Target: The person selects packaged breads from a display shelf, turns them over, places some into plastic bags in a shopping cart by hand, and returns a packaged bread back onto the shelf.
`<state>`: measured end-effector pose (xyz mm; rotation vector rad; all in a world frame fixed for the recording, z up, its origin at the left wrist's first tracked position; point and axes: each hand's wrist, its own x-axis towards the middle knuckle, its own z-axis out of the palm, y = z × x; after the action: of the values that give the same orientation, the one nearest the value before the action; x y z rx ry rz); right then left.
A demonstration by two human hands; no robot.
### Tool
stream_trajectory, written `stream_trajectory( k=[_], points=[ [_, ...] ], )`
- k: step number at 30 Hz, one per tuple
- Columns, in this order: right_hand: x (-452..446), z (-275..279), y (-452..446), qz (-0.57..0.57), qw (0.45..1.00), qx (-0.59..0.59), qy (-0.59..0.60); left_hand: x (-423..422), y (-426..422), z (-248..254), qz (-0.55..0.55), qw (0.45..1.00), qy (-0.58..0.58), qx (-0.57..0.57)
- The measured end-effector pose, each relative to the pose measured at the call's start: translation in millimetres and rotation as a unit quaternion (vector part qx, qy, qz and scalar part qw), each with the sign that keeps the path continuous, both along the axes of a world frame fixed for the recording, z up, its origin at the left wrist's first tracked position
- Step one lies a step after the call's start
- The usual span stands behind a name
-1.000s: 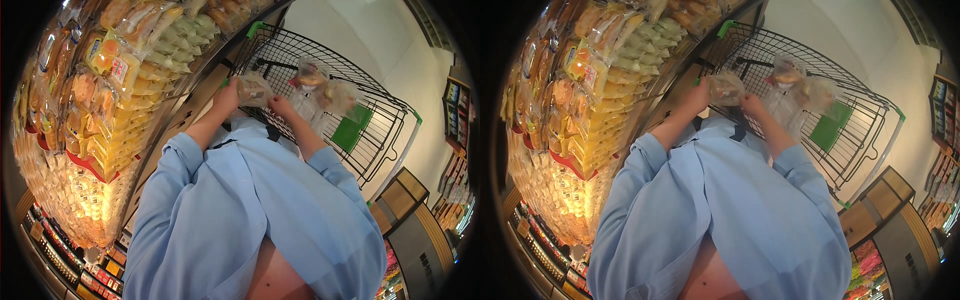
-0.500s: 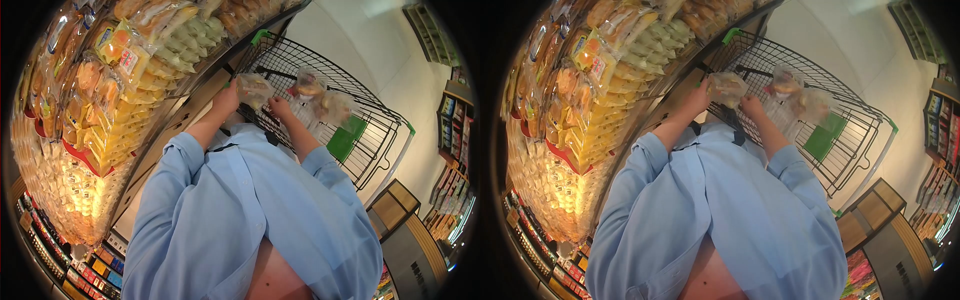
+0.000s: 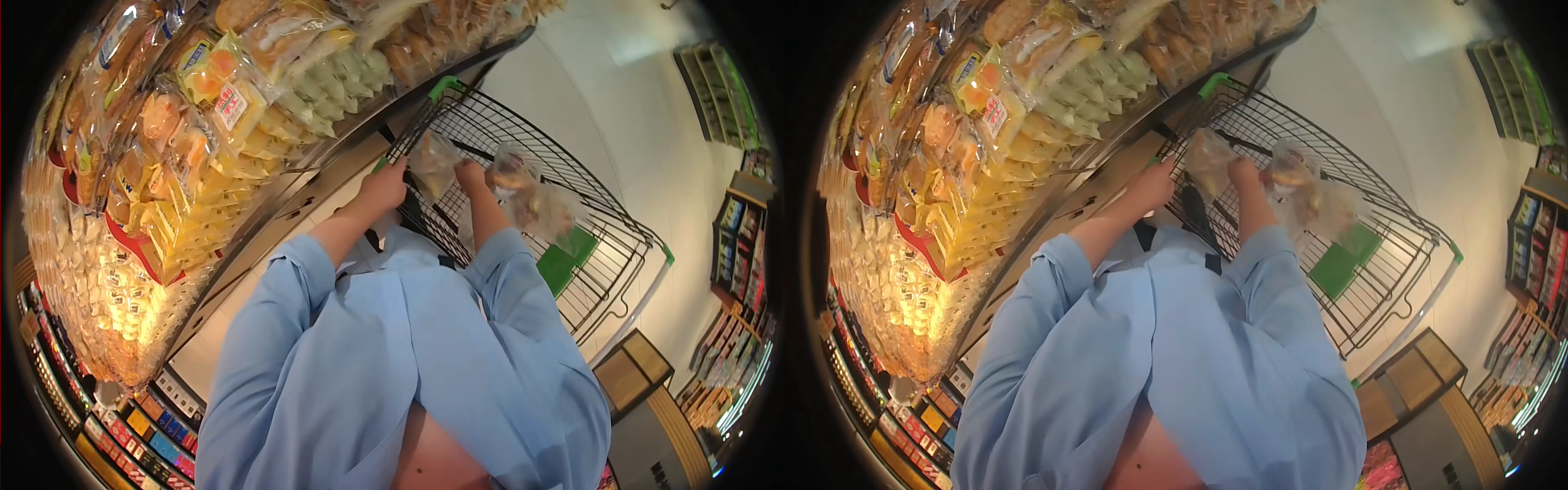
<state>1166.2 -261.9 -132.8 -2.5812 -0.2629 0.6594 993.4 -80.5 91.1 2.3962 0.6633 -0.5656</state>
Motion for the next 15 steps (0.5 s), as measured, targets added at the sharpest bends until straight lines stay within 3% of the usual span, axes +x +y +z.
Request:
stream_trajectory(
  k=[2,3,6,8,10,15],
  points=[
    [5,-8,1,0.131,0.979,-0.076,0.136,-5,-8,18,-0.016,1.000,-0.005,-0.012],
    [-11,-2,5,0.145,0.984,-0.097,0.024,-8,-9,4,0.001,0.999,-0.019,-0.028],
    [-39,21,-4,0.137,0.986,0.035,0.091,-3,-17,-3,0.004,0.999,0.007,-0.044],
    [-56,35,-3,0.023,0.978,0.073,0.193,-3,-19,-19,-0.007,0.999,0.009,-0.039],
    [-69,84,-3,-0.108,0.928,0.167,0.314,-4,-19,-33,-0.032,0.999,0.010,-0.020],
    [-75,120,-14,-0.237,0.840,0.307,0.380,8,-22,-50,-0.073,0.994,0.076,0.002]
  ],
)
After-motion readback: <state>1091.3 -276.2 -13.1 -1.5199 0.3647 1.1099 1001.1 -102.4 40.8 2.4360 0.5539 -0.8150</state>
